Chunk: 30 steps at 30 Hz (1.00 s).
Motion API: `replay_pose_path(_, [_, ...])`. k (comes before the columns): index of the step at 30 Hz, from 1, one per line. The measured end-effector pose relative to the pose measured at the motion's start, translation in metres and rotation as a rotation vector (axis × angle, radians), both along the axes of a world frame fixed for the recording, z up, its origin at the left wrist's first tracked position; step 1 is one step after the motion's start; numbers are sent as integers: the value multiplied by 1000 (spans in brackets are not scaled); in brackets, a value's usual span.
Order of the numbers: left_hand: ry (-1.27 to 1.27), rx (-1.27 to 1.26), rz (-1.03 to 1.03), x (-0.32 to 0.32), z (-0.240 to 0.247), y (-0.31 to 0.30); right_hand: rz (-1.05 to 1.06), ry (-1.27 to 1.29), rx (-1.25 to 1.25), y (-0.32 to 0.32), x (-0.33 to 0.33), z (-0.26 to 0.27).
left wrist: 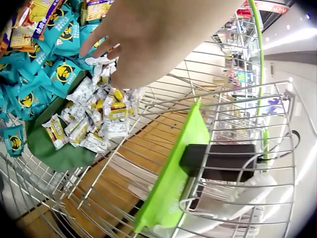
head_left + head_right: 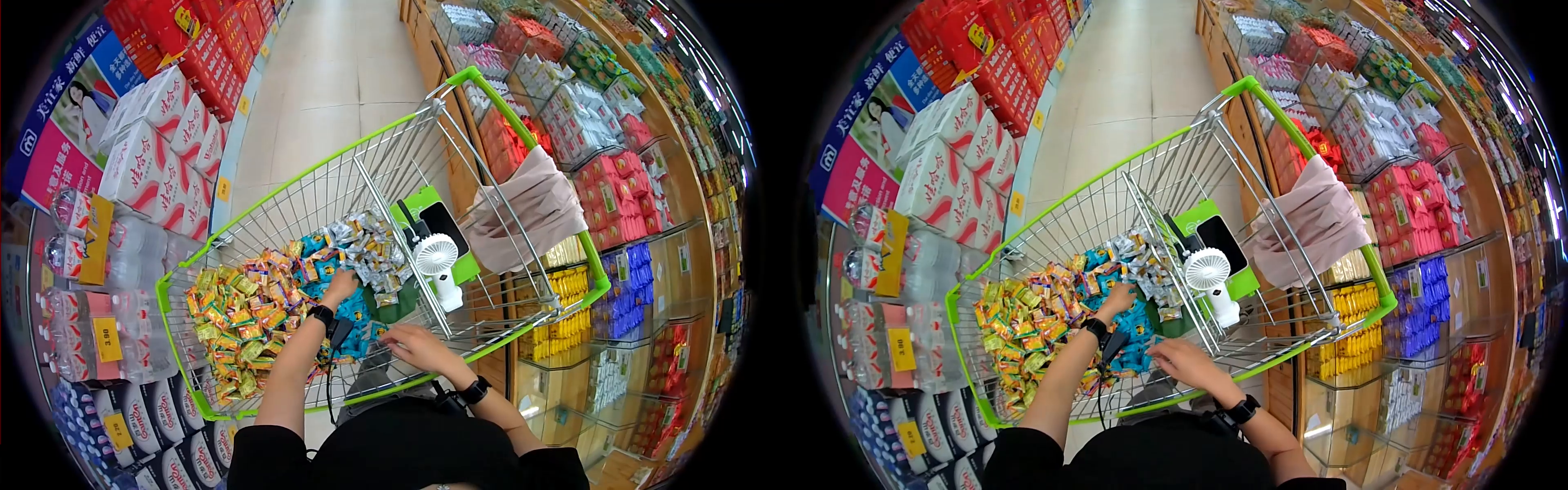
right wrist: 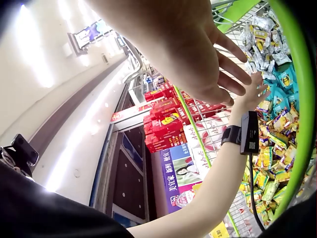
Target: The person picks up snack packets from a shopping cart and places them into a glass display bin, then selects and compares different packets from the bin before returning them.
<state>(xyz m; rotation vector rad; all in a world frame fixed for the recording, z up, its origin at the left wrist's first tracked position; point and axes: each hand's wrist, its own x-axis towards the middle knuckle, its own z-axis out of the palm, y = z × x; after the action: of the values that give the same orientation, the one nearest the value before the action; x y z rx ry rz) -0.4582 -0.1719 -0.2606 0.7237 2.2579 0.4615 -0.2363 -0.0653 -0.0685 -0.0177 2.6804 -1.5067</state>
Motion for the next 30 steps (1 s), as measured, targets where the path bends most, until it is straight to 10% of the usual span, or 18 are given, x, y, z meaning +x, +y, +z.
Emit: replay_pose_path(30, [-56, -56, 96, -20, -76, -5, -85, -64, 105, -5, -10, -23])
